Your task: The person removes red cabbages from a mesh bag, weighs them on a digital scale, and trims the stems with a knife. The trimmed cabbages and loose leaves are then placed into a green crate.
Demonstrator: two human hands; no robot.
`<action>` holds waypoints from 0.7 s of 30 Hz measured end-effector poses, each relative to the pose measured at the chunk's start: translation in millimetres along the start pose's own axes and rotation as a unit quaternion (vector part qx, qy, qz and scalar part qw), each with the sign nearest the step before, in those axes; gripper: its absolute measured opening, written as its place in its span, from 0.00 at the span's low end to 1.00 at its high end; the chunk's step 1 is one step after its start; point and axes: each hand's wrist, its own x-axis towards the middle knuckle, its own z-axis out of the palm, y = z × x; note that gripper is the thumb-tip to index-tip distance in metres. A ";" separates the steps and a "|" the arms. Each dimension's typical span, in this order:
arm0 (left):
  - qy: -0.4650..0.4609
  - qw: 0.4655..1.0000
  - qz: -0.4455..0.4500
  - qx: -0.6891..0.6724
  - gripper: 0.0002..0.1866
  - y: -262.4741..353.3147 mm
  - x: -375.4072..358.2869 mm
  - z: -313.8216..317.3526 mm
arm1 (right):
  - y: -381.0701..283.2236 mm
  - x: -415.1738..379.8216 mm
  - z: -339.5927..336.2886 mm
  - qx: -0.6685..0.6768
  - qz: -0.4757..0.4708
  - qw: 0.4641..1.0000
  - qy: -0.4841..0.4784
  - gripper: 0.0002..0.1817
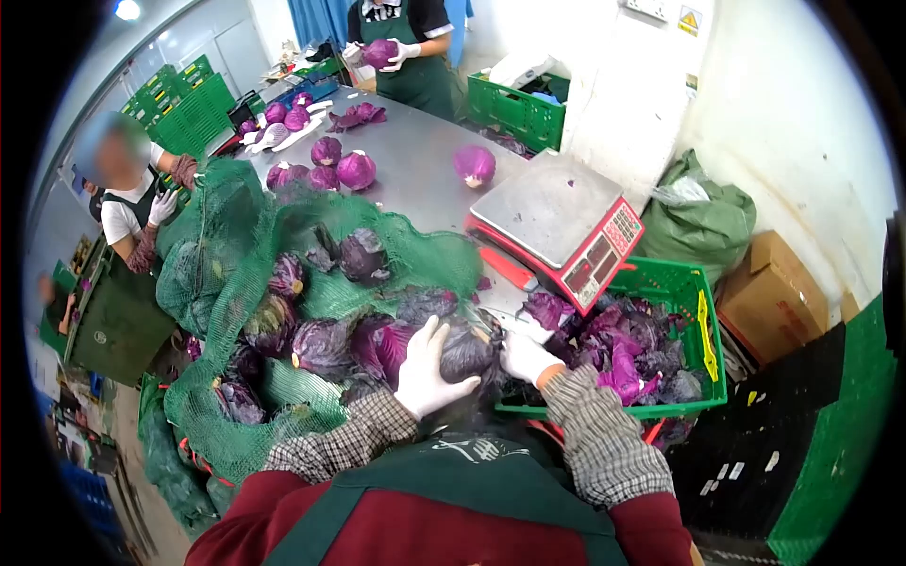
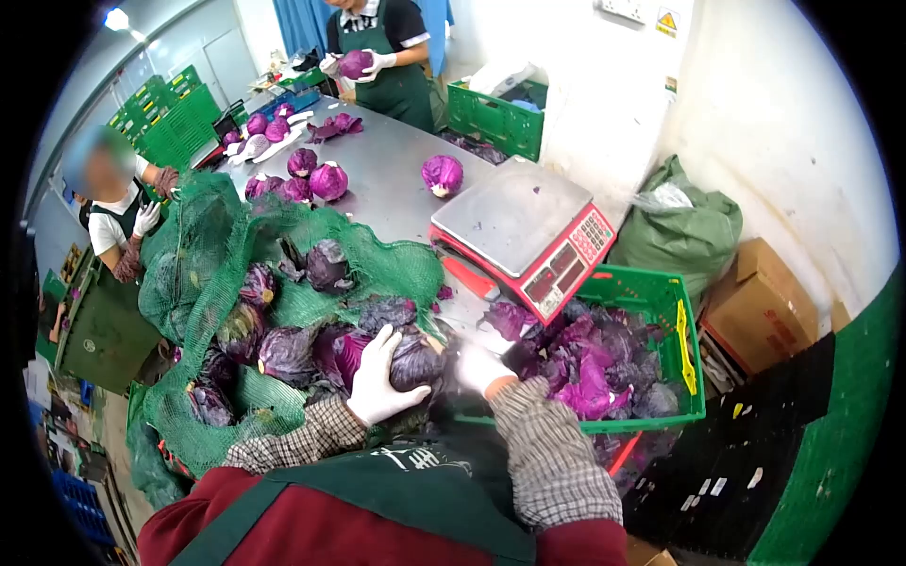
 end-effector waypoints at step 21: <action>-0.084 0.973 -0.078 -0.199 0.51 16.8 115.4 -52.4 | -58.7 -35.3 -57.5 0.630 0.271 0.675 0.273 0.08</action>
